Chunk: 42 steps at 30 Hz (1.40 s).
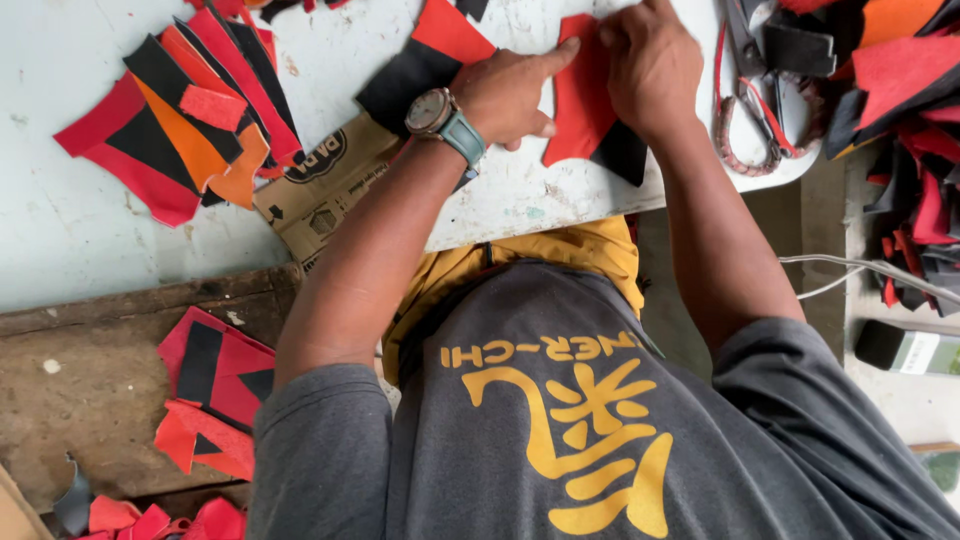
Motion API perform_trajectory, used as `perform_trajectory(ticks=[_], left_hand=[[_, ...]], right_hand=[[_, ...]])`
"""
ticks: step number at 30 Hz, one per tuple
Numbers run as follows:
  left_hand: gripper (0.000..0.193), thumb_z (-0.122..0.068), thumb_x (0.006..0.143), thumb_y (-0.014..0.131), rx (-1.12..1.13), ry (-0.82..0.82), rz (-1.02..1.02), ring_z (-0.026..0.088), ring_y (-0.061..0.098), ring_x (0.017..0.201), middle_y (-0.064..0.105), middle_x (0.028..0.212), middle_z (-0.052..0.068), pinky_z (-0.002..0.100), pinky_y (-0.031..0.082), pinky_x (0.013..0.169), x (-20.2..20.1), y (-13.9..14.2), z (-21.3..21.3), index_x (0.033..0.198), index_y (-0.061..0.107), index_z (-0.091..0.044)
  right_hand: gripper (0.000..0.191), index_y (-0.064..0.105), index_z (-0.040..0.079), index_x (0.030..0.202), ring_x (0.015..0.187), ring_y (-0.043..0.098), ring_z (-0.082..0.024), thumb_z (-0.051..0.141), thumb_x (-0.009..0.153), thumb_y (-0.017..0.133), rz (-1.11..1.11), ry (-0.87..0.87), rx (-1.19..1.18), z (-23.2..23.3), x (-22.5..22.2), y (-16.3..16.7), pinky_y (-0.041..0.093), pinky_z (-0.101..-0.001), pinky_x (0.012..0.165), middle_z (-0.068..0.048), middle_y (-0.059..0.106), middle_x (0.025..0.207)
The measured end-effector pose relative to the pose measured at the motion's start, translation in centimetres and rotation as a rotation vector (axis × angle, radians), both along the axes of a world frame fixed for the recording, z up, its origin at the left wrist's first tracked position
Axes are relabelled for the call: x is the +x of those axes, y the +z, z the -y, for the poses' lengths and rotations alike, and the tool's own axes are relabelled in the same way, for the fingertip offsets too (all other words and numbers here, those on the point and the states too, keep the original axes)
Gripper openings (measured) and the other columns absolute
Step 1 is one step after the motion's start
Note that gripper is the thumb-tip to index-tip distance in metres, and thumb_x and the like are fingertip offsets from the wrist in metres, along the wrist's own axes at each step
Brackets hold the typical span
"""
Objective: The person aligns red and black foam pieces on a cardboard template, then uses shears to trim the foam to shape. They repeat the process with additional pieces, stacking the finished cutouts on the table.
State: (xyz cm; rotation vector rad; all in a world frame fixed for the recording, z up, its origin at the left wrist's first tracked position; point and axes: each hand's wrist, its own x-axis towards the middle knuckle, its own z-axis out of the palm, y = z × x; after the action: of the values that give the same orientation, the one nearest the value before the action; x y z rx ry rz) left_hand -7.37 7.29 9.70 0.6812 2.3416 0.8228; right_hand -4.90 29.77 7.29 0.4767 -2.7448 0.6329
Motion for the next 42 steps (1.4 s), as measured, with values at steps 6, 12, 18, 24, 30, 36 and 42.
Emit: perform_trajectory(ticks=[6,12,18,24,30,36,42], left_hand=[[0.097,-0.026,0.077,0.082,-0.036,0.009,0.0,0.018,0.072,0.056,0.073,0.071,0.004,0.037,0.06,0.069,0.2,0.3,0.4,0.159,0.031,-0.026],[0.08,-0.05,0.091,0.079,-0.088,0.063,-0.163,0.036,0.073,0.082,0.075,0.084,0.013,0.051,0.057,0.077,-0.1,-0.5,-0.8,0.157,0.039,-0.028],[0.093,-0.042,0.075,0.087,-0.01,0.108,-0.233,0.039,0.073,0.088,0.075,0.092,0.016,0.052,0.057,0.078,1.2,-1.5,-1.2,0.154,0.041,-0.022],[0.092,-0.043,0.076,0.087,-0.007,0.1,-0.231,0.04,0.072,0.091,0.075,0.097,0.017,0.052,0.057,0.079,1.1,-1.0,-0.7,0.154,0.042,-0.022],[0.095,-0.044,0.073,0.089,0.043,0.117,-0.273,0.039,0.071,0.091,0.076,0.099,0.015,0.052,0.057,0.076,1.4,-1.5,-1.0,0.152,0.042,-0.02],[0.09,-0.04,0.081,0.082,-0.034,0.113,-0.179,0.035,0.073,0.086,0.075,0.093,0.015,0.049,0.057,0.078,0.9,-0.8,-0.6,0.157,0.036,-0.026],[0.084,-0.028,0.088,0.068,-0.103,0.047,-0.011,0.025,0.078,0.077,0.076,0.075,0.006,0.041,0.058,0.083,0.7,0.8,0.0,0.162,0.028,-0.028]], right_hand=[[0.004,0.071,0.007,0.098,0.084,0.065,-0.039,0.007,0.097,0.067,-0.015,0.056,0.091,0.2,-1.4,-0.5,0.051,-0.0493,0.074,-0.013,0.065,0.093],[0.008,0.07,0.005,0.096,0.091,0.062,-0.04,0.001,0.098,0.063,0.022,0.105,0.002,-0.1,-2.2,-0.7,0.049,-0.0495,0.078,-0.016,0.063,0.098],[0.006,0.071,0.003,0.097,0.092,0.062,-0.039,0.003,0.098,0.065,-0.03,0.066,-0.049,0.3,-1.1,-0.7,0.048,-0.0504,0.078,-0.015,0.065,0.099],[0.006,0.071,0.007,0.103,0.091,0.062,-0.04,0.008,0.101,0.065,0.035,-0.008,-0.004,0.6,-2.2,-1.1,0.047,-0.0508,0.077,-0.014,0.067,0.099],[0.005,0.069,0.008,0.101,0.098,0.059,-0.04,0.01,0.104,0.065,0.067,0.001,0.034,0.0,-1.9,-1.2,0.045,-0.0519,0.081,-0.013,0.065,0.104],[0.012,0.073,0.009,0.108,0.103,0.06,-0.038,0.016,0.1,0.066,0.143,0.062,-0.013,-2.0,1.3,3.1,0.047,-0.0536,0.095,-0.013,0.061,0.106],[0.05,0.06,0.008,0.149,0.15,0.029,-0.049,0.039,0.11,0.054,0.192,0.115,0.179,1.5,7.5,3.2,0.02,-0.0736,0.114,-0.023,0.041,0.162]])
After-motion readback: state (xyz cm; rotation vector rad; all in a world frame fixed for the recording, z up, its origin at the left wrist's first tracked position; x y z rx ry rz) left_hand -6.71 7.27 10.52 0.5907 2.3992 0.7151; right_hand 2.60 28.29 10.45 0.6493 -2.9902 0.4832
